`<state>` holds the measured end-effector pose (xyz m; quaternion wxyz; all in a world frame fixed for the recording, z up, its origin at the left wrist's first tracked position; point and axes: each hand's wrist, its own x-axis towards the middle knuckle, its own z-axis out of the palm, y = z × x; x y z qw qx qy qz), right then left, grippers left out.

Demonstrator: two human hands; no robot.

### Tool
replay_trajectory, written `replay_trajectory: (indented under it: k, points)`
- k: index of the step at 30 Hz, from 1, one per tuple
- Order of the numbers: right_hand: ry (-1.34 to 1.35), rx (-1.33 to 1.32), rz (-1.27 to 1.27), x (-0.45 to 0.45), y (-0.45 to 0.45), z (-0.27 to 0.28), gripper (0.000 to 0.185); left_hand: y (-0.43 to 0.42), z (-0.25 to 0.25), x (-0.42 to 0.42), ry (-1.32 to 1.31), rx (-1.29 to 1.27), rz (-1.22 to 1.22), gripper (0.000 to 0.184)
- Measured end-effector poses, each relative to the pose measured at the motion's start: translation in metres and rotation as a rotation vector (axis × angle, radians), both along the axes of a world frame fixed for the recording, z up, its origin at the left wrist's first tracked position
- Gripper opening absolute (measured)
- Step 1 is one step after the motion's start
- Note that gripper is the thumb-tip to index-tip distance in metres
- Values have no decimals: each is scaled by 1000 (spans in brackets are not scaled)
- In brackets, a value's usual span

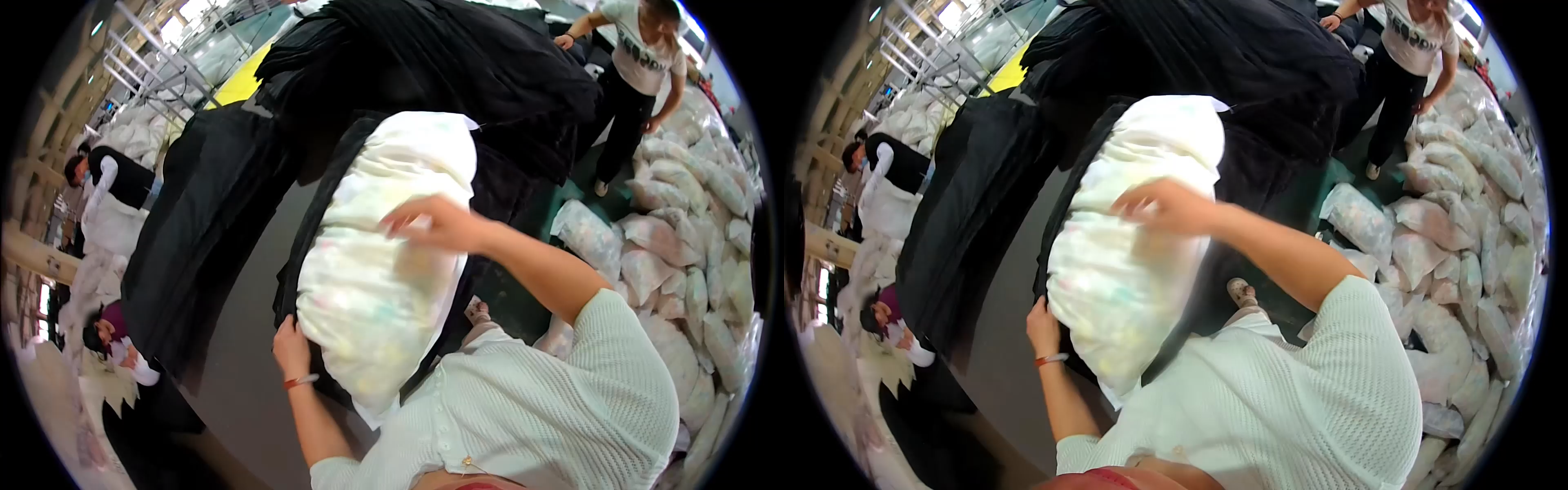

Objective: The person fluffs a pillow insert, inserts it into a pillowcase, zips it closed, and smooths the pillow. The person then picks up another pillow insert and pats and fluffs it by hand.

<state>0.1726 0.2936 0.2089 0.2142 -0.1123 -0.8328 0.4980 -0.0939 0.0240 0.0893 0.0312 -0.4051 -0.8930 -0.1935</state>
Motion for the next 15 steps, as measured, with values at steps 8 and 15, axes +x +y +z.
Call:
replay_trajectory:
  k: [8,15]
  points:
    - [-72,-945,-702,64,124,-160,39,189,192,115,-98,214,-356,32]
    - [310,-1157,-220,28,111,-171,55,385,104,227,377,-431,-440,90]
